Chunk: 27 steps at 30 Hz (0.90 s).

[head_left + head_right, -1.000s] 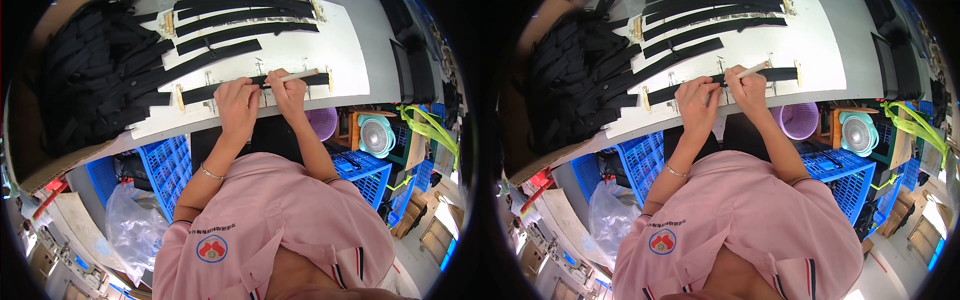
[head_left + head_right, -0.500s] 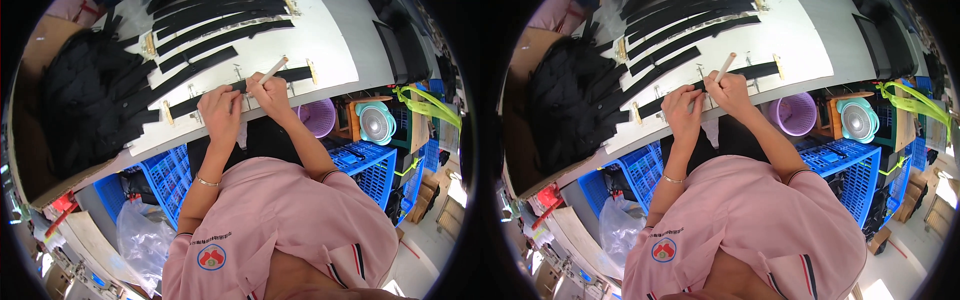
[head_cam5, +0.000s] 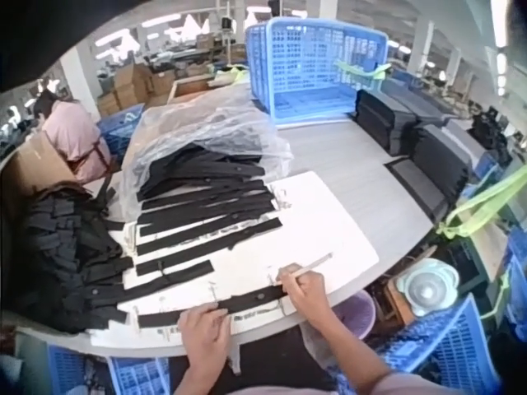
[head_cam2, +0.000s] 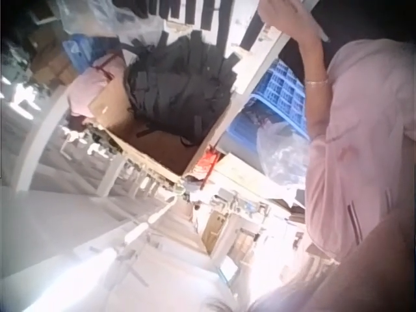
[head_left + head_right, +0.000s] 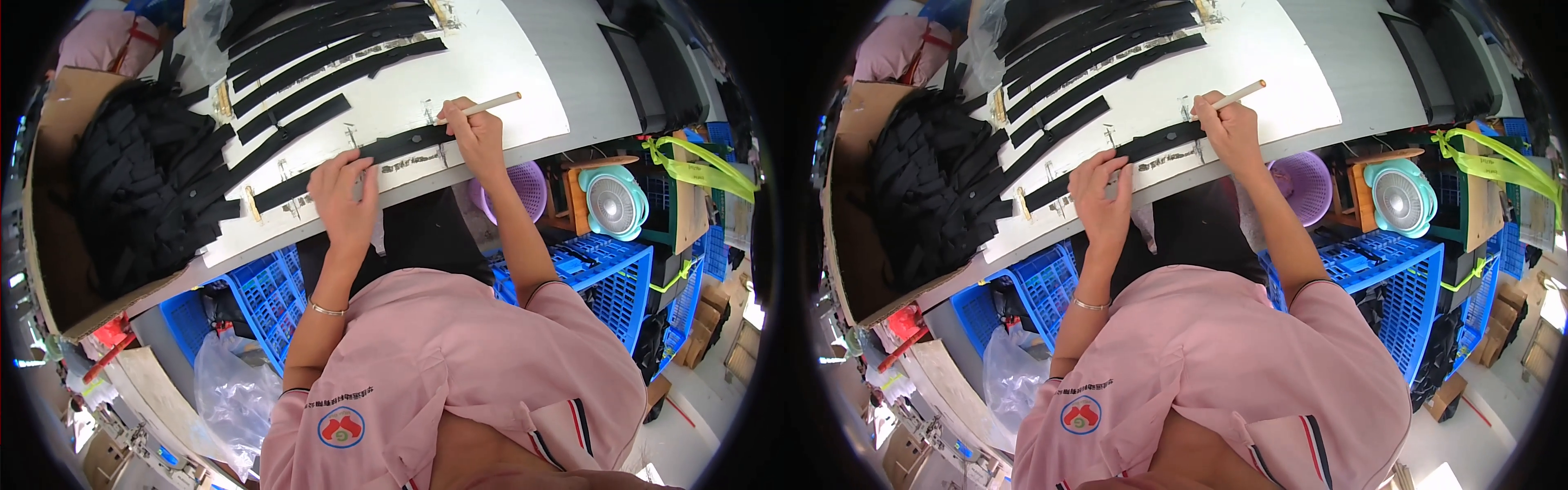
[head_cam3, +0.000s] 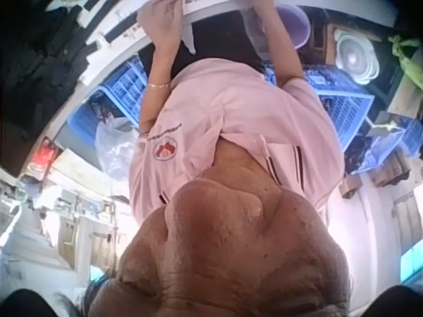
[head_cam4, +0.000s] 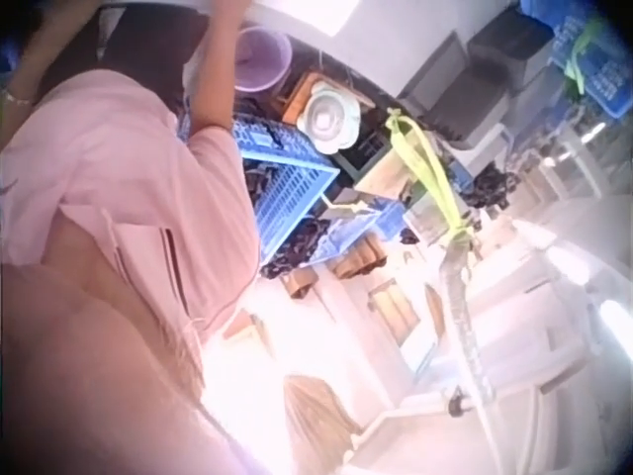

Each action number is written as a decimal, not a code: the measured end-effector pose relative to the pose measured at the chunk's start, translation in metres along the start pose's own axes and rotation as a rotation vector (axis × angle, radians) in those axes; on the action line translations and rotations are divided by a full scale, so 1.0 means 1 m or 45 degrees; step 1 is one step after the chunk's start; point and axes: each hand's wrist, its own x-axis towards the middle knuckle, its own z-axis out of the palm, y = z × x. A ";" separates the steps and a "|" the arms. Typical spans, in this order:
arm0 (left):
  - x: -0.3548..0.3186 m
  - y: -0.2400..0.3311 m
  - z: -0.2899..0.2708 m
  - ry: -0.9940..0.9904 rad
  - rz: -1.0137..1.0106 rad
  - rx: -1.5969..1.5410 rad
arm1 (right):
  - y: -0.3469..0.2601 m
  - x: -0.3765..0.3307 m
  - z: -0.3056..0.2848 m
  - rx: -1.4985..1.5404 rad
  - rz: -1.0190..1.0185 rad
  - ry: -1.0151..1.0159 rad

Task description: Marking positions on black straps using a white pen and a template board for manufacturing.

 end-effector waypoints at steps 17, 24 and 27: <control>0.023 0.036 0.068 -0.008 0.099 -0.002 | 0.000 0.001 0.004 -0.228 -0.098 -0.024; 0.022 0.034 0.070 -0.016 0.100 -0.010 | -0.003 -0.004 -0.005 -0.048 -0.066 -0.113; 0.022 0.034 0.069 -0.002 0.107 -0.025 | -0.002 -0.003 -0.005 -0.066 -0.111 -0.141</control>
